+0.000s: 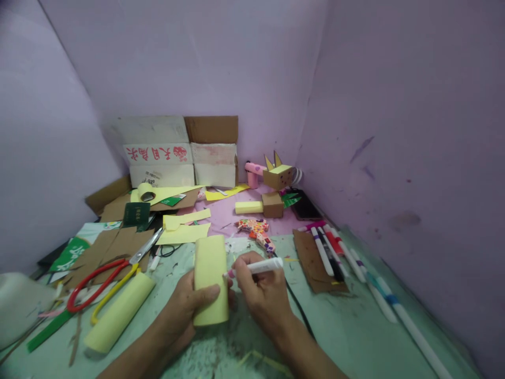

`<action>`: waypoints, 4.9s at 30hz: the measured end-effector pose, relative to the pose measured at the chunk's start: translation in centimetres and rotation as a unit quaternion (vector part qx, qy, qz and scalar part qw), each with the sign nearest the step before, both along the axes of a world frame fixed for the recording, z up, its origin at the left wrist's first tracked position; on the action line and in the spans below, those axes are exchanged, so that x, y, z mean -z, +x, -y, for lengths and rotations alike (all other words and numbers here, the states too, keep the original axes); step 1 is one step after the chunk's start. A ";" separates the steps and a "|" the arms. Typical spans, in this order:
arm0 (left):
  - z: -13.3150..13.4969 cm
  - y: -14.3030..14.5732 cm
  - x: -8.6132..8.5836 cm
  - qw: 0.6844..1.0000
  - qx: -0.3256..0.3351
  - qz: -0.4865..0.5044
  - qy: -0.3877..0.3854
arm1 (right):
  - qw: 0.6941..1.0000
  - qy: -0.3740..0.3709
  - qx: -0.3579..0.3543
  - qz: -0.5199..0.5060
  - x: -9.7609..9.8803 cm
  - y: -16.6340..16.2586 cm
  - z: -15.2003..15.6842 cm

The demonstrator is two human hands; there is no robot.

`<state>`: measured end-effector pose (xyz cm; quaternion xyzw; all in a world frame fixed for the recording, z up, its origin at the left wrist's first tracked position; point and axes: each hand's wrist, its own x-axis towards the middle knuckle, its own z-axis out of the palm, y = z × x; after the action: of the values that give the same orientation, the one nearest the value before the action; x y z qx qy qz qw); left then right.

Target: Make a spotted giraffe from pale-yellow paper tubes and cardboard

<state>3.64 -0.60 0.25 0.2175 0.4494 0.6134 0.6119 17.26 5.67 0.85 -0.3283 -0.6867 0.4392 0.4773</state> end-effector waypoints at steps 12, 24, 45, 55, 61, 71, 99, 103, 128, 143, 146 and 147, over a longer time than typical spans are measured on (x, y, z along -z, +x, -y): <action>0.2 0.4 0.1 0.999 0.033 -0.032 0.004 | 0.999 0.001 0.005 -0.046 0.1 -0.2 0.0; 0.2 0.6 -0.5 0.999 0.050 -0.022 -0.005 | 0.971 -0.193 -0.026 -0.141 -0.1 -1.1 -0.8; 0.0 1.2 -0.2 0.994 -0.036 -0.042 -0.090 | 0.987 -0.030 0.118 -0.109 -1.1 0.4 -0.1; -0.1 1.8 0.2 0.991 -0.023 -0.105 -0.078 | 0.982 0.183 0.037 0.015 -1.2 -0.3 0.8; -0.1 1.9 0.3 0.992 -0.025 -0.100 -0.068 | 0.971 0.233 0.042 0.023 -1.2 -0.5 0.6; -0.4 2.1 0.5 0.989 -0.035 -0.115 -0.083 | 0.963 0.265 0.031 0.025 -0.7 -0.8 0.4; -0.3 2.0 -0.2 0.993 -0.028 -0.088 -0.075 | 0.975 0.216 0.039 0.032 -1.2 -0.5 0.2; -0.2 1.8 -0.3 0.995 -0.016 -0.078 -0.067 | 0.987 0.163 0.001 0.013 -0.8 -0.4 0.3; -0.4 0.7 0.3 0.997 0.002 -0.041 -0.064 | 0.985 -0.140 0.053 -0.090 -0.8 -0.3 -1.0; -0.6 1.1 0.2 0.991 -0.044 -0.076 -0.101 | 0.995 0.100 0.011 0.015 -0.4 -0.4 1.0; -0.7 1.1 0.5 0.991 -0.048 -0.074 -0.099 | 0.991 0.129 0.010 0.026 -0.6 -0.5 1.0; -0.8 1.1 0.5 0.991 -0.048 -0.074 -0.099 | 0.989 0.141 0.012 0.030 -0.7 -0.5 1.0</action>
<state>4.72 0.17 -0.25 0.1789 0.5617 0.5770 0.5653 16.79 4.68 1.51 -0.2787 -0.7519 0.3221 0.5032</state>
